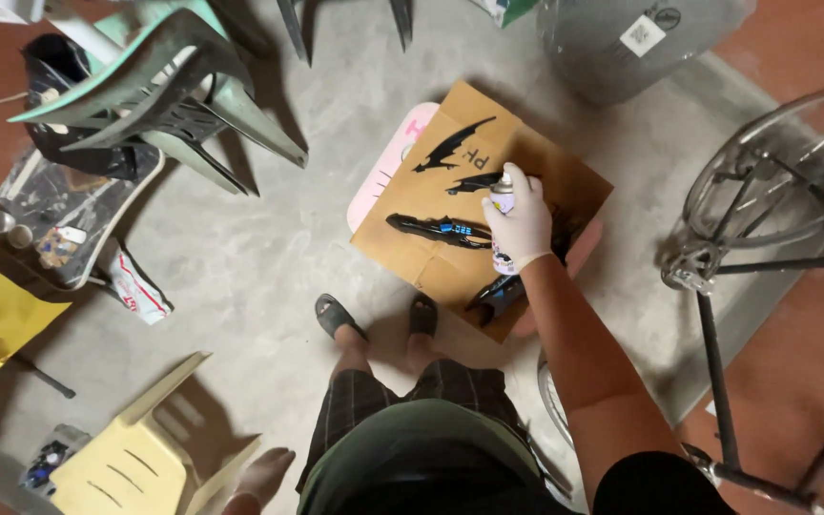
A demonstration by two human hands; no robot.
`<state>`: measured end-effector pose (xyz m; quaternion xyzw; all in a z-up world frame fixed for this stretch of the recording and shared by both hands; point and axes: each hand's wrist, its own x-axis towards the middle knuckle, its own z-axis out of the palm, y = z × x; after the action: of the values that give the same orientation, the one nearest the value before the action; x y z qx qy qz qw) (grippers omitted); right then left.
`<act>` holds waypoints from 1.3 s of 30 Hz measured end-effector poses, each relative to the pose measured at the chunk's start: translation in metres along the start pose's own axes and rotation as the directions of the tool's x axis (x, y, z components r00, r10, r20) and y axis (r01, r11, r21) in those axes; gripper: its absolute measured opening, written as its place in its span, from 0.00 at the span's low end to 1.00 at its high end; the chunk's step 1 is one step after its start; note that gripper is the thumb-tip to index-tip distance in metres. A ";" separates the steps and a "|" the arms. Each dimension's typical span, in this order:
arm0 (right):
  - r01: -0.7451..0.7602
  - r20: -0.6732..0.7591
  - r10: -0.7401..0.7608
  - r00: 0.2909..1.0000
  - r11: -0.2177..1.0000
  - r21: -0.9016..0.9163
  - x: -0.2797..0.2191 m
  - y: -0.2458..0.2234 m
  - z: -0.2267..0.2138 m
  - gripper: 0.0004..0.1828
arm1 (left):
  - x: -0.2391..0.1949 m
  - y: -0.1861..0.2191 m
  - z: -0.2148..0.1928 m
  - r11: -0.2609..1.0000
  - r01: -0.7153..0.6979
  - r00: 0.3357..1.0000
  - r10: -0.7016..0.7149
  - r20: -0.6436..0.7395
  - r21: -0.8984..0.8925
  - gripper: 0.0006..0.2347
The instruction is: Spray painting small black components using a spray can on a cardboard surface in a workshop environment.
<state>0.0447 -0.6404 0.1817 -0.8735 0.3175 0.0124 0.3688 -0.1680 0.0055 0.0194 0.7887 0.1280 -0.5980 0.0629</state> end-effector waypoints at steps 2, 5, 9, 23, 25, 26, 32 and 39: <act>-0.006 0.002 0.006 1.000 1.000 0.006 0.005 0.003 -0.003 0.32 | 0.015 0.003 -0.004 1.000 -0.025 1.000 0.025 -0.008 0.009 0.28; -0.072 -0.002 0.072 0.997 0.997 0.032 0.024 0.000 -0.012 0.33 | 0.006 0.036 -0.046 0.982 -0.071 0.984 0.040 -0.171 -0.174 0.27; 0.018 -0.165 -0.018 0.986 1.000 0.000 0.059 0.012 -0.029 0.26 | -0.060 0.106 -0.094 0.862 -0.075 0.966 -0.063 -0.252 -0.501 0.23; 0.040 0.194 -0.004 0.981 0.983 -0.182 0.023 -0.037 0.067 0.24 | -0.063 0.087 -0.072 0.904 0.051 0.989 -0.106 -0.107 -0.425 0.27; 0.139 0.347 -0.067 0.936 0.972 -0.188 0.004 -0.051 0.088 0.27 | -0.064 0.078 -0.071 0.885 0.102 0.985 -0.155 -0.080 -0.454 0.27; 0.139 0.343 -0.068 0.937 0.972 -0.187 0.002 -0.049 0.098 0.27 | -0.058 0.076 -0.071 0.886 0.099 0.985 -0.153 -0.082 -0.453 0.27; 0.288 0.440 -0.183 0.879 0.940 -0.183 -0.005 -0.060 0.109 0.31 | -0.058 0.080 -0.072 0.883 0.065 0.983 -0.136 -0.121 -0.464 0.28; -0.006 0.245 0.044 0.969 0.988 -0.153 0.057 -0.040 0.042 0.26 | -0.063 0.091 -0.076 0.878 0.019 0.985 -0.098 -0.140 -0.478 0.27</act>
<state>0.1215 -0.6230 0.1627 -0.8865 0.2781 0.1500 0.3382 -0.0883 -0.0703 0.0963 0.7902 0.2991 -0.4849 0.2258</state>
